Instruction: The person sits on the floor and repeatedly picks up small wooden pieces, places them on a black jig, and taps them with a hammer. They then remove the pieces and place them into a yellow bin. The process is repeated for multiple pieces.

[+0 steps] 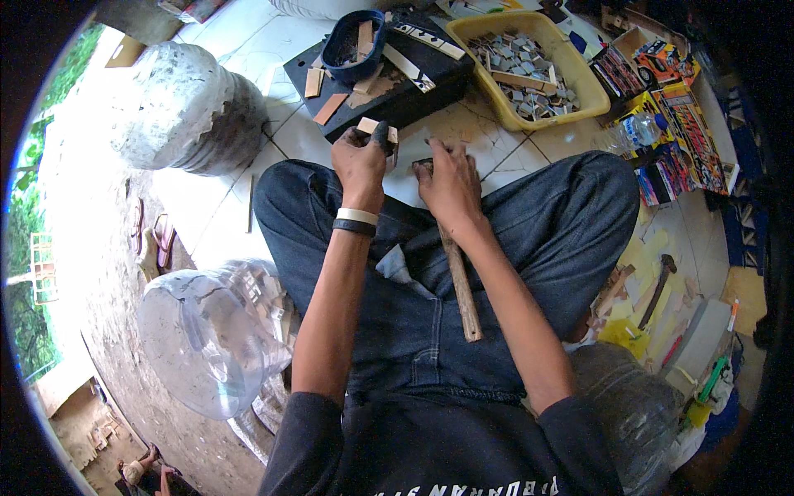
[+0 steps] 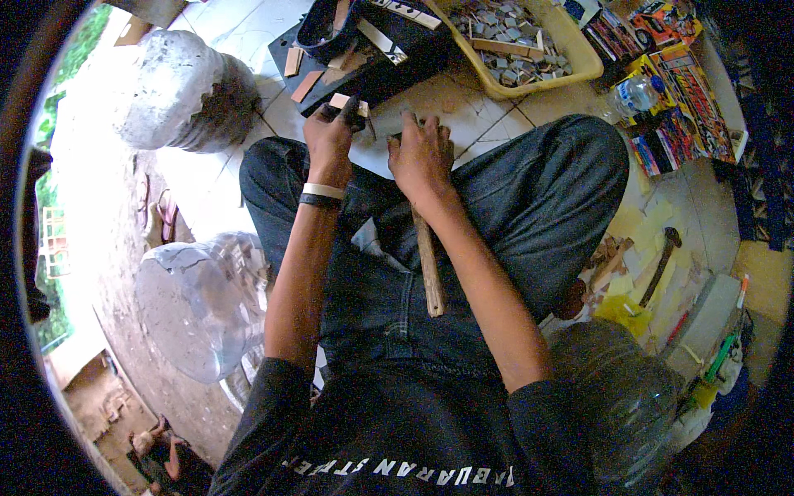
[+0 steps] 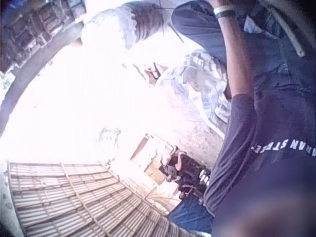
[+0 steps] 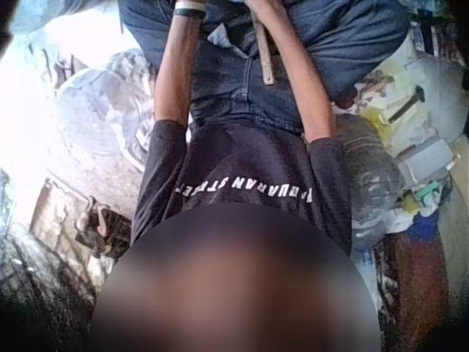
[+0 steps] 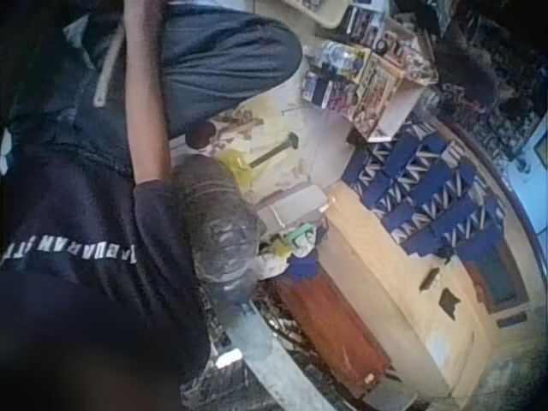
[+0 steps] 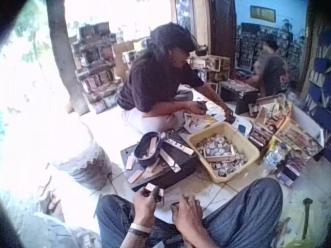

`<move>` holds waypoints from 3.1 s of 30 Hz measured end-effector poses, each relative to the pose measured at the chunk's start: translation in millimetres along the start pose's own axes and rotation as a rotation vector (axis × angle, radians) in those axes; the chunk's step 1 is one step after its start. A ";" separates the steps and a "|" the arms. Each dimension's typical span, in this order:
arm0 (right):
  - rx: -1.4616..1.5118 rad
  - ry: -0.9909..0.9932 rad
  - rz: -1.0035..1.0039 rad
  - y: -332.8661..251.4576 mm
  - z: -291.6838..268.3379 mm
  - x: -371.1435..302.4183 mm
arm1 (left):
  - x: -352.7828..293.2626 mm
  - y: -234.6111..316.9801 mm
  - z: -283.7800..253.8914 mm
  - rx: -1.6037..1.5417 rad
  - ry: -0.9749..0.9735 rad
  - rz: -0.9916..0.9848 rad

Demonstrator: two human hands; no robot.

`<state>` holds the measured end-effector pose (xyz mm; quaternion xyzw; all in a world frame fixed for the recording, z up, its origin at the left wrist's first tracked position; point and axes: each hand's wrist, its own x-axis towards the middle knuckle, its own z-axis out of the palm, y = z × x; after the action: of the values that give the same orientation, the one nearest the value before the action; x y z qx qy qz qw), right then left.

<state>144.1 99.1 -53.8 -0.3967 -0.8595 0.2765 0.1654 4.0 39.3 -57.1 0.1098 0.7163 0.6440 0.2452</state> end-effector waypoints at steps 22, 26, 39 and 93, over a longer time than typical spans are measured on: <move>0.649 0.017 -0.186 -10.6 19.6 40.0 | 13.7 4.2 -31.6 -0.236 -0.223 -0.083; 0.611 0.057 -0.217 -13.4 19.2 40.7 | 11.7 5.2 -33.3 -0.198 -0.247 -0.097; 0.551 0.013 -0.207 -14.8 15.3 41.7 | 15.3 6.6 -35.7 -0.193 -0.284 -0.073; 0.425 0.074 -0.233 -12.9 13.1 29.7 | 9.8 10.8 -38.0 -0.234 -0.351 -0.111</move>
<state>111.1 110.8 -54.5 -0.2609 -0.8154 0.4154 0.3074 -24.8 12.5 -46.7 0.1513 0.5881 0.6792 0.4121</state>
